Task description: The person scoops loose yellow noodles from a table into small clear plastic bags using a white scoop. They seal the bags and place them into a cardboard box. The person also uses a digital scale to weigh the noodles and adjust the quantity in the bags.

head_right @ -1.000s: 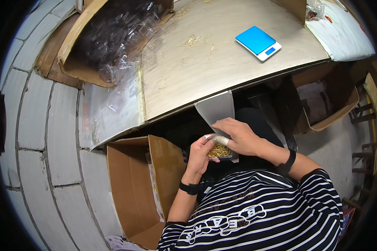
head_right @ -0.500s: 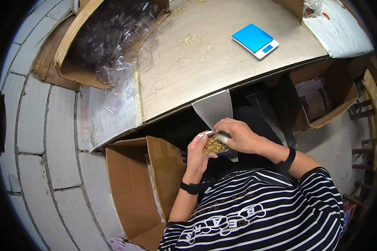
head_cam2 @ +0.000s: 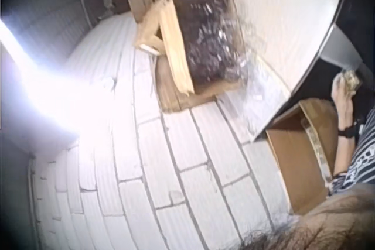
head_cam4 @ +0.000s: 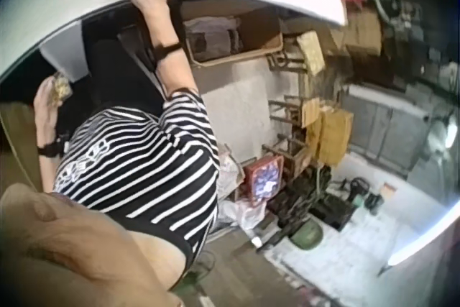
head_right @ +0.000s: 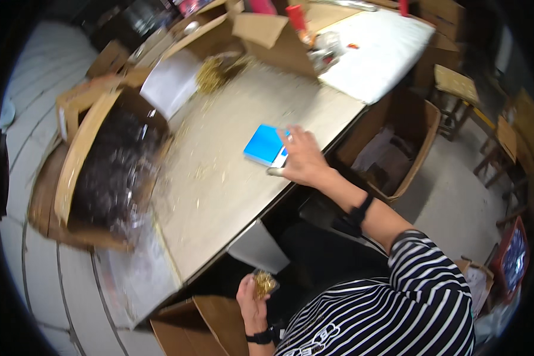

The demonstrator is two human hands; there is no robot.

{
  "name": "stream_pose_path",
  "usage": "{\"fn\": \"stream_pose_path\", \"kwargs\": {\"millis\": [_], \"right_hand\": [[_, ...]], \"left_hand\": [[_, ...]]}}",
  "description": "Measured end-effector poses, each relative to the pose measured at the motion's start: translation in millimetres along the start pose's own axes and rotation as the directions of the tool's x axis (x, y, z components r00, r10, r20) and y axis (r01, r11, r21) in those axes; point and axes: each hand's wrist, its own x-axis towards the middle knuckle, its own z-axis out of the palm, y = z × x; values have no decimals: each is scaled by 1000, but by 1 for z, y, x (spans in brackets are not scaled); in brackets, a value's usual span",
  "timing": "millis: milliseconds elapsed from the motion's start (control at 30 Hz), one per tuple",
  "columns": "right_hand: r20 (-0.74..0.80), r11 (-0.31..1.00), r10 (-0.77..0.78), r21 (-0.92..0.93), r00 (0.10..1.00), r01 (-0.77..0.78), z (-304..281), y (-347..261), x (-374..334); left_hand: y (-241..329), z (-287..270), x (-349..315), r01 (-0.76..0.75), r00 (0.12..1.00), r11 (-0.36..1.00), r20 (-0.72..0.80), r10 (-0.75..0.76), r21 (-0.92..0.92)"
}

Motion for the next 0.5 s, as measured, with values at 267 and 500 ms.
{"fn": "stream_pose_path", "kwargs": {"millis": [267, 500], "right_hand": [[225, 998, 51, -53, 973, -40, 39, 26, 38], [-175, 956, -108, 251, 979, 150, -22, 65, -3]], "left_hand": [[0, 7, 15, -27, 996, 997, 85, 34, -72], [12, -6, 26, -6, 996, 986, 85, 21, -166]]}}
